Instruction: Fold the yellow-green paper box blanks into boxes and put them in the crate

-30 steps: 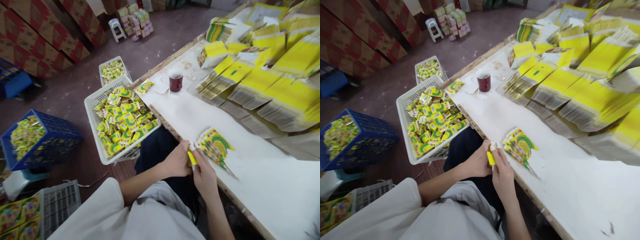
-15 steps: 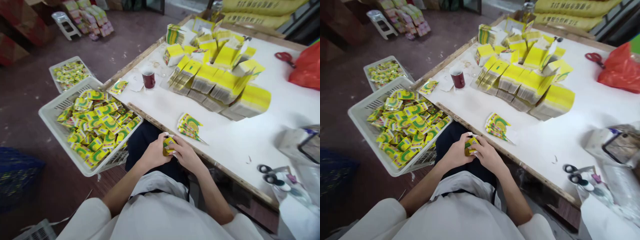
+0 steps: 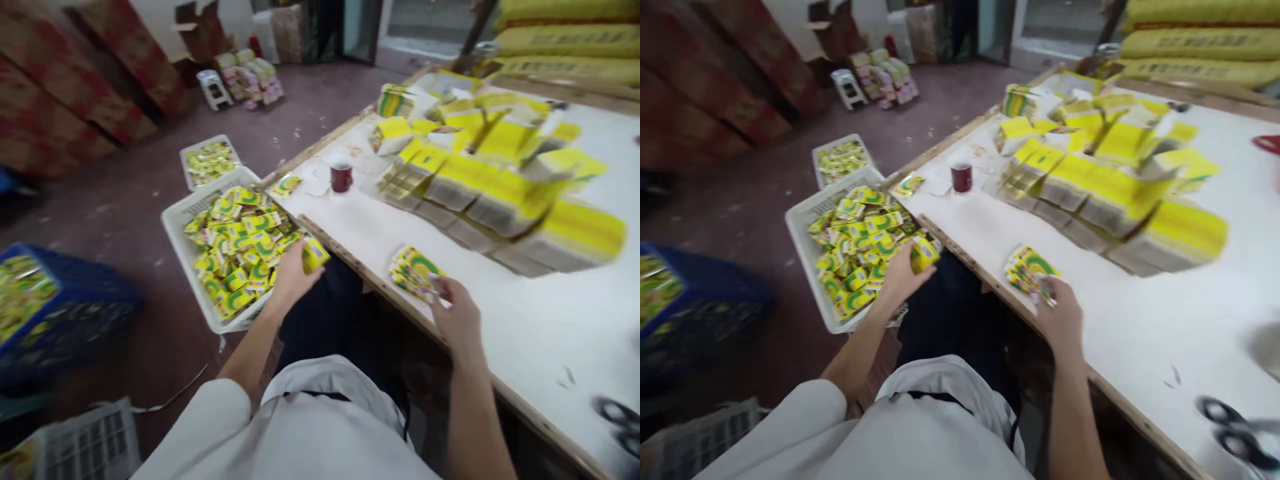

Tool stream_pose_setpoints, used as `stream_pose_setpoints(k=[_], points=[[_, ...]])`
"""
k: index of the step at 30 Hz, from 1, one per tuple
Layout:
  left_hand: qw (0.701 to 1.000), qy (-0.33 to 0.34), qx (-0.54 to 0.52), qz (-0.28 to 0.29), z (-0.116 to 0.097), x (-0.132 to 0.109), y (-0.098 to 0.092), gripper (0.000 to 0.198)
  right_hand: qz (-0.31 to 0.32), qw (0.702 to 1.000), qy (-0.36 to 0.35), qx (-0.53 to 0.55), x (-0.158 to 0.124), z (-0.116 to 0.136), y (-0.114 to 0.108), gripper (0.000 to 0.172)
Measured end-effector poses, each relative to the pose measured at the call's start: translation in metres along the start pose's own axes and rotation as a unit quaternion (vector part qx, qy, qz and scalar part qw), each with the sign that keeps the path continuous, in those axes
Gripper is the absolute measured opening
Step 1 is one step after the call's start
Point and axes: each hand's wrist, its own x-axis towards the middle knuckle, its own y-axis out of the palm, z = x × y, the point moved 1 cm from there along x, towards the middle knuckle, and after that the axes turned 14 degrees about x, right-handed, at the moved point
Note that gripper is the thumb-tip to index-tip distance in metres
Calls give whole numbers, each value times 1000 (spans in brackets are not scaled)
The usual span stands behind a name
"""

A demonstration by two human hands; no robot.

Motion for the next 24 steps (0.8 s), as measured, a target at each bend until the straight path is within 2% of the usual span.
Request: stream_pose_setpoints(k=[2, 4, 6, 9, 11, 13, 18, 21, 24], points=[[986, -94, 116, -79, 49, 24, -6, 75, -22, 993, 25, -110, 19, -29, -2, 44], [968, -152, 192, -63, 93, 38, -3, 81, -14, 985, 35, -169, 29, -51, 2, 47], [963, -137, 232, -23, 123, 42, 11, 78, -13, 978, 21, -207, 30, -63, 6, 54], [959, -90, 268, 29, 150, 44, 42, 70, 17, 962, 60, -267, 28, -65, 7, 61], [955, -96, 278, 40, 165, 49, 57, 67, 50, 947, 106, -298, 30, -62, 5, 64], [952, -119, 279, 36, 182, 60, 63, 68, 80, 935, 144, -314, 34, -59, 2, 65], [942, -197, 271, 23, 231, 101, 47, 70, 107, 931, 175, -302, 40, -67, -3, 68], [938, -227, 259, 36, 256, 128, 33, 70, 102, 940, 173, -277, 39, -88, -4, 71], [931, -264, 245, 61, 268, 153, 25, 72, 96, 949, 164, -253, 37, -112, -1, 71]])
